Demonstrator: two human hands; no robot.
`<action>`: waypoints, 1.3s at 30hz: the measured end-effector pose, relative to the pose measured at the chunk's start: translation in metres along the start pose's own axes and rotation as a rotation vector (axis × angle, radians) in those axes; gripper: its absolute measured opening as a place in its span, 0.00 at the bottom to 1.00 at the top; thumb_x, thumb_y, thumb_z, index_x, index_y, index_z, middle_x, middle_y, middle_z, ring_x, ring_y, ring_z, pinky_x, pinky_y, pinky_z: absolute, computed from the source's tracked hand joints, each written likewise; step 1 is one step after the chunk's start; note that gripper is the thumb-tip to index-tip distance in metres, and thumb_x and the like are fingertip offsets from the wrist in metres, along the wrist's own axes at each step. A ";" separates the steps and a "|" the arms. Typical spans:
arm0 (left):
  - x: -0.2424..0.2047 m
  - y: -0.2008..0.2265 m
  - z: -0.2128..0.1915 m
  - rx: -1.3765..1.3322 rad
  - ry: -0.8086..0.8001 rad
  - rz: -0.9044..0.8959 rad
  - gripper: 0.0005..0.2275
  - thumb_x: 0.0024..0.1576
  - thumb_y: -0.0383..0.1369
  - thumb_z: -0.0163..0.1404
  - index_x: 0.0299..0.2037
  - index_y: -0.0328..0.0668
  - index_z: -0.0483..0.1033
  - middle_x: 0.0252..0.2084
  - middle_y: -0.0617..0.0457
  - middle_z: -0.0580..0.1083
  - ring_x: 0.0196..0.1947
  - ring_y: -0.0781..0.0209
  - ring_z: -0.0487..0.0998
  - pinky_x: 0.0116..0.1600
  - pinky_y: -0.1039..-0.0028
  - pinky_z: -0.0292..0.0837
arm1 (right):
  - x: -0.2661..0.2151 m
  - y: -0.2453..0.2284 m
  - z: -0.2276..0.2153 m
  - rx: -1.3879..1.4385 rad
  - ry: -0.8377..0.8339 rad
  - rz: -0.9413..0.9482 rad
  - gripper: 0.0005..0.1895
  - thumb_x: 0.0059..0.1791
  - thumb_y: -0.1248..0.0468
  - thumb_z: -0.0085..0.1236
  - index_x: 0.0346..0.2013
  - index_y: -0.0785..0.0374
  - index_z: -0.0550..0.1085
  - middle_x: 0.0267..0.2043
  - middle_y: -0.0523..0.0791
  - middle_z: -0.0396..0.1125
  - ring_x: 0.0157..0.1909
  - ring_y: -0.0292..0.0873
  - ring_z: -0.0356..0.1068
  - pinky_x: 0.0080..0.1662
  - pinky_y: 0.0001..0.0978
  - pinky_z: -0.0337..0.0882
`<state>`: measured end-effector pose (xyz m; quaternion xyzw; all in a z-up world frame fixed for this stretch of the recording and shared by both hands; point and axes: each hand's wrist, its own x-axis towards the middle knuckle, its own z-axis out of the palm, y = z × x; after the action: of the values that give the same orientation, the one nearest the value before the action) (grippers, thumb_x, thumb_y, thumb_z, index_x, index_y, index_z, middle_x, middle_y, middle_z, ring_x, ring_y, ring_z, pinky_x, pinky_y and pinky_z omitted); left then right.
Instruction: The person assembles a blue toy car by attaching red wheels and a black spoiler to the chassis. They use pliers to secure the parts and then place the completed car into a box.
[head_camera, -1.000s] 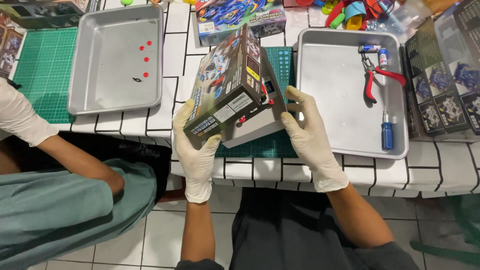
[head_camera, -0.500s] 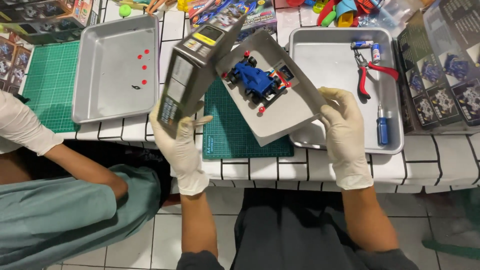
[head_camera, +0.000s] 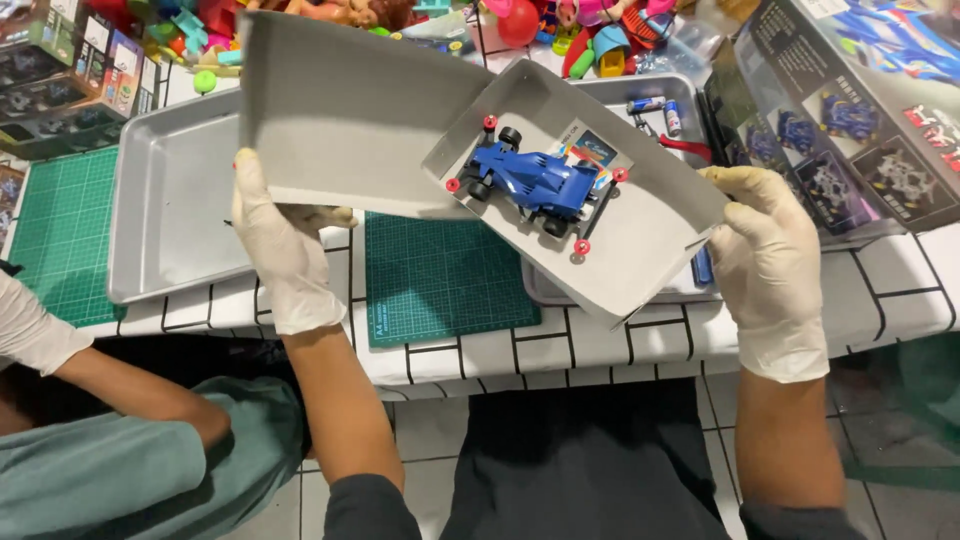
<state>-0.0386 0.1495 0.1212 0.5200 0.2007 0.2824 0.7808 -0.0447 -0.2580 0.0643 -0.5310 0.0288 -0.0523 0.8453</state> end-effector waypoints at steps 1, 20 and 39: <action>0.001 0.002 0.010 0.049 0.009 -0.045 0.17 0.57 0.47 0.46 0.43 0.40 0.72 0.25 0.51 0.72 0.10 0.53 0.70 0.12 0.64 0.68 | 0.001 -0.009 0.002 -0.027 0.017 0.008 0.15 0.46 0.71 0.55 0.48 0.65 0.72 0.53 0.46 0.72 0.52 0.39 0.74 0.45 0.21 0.76; -0.022 -0.076 0.073 0.173 -0.469 -0.404 0.27 0.60 0.55 0.40 0.28 0.36 0.78 0.14 0.48 0.74 0.07 0.58 0.71 0.09 0.75 0.65 | 0.009 0.003 0.008 -0.161 -0.030 -0.048 0.10 0.55 0.72 0.47 0.50 0.64 0.71 0.50 0.45 0.71 0.50 0.37 0.73 0.51 0.21 0.75; -0.010 -0.082 0.070 -0.006 -0.544 -0.563 0.22 0.59 0.56 0.44 0.34 0.44 0.76 0.24 0.52 0.74 0.21 0.60 0.74 0.24 0.71 0.69 | -0.006 -0.007 -0.008 -0.906 -0.605 -0.600 0.15 0.43 0.72 0.69 0.42 0.58 0.76 0.69 0.60 0.61 0.71 0.55 0.65 0.68 0.40 0.66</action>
<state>0.0150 0.0696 0.0723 0.4980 0.1202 -0.0904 0.8540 -0.0519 -0.2674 0.0675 -0.8132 -0.3432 -0.1172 0.4551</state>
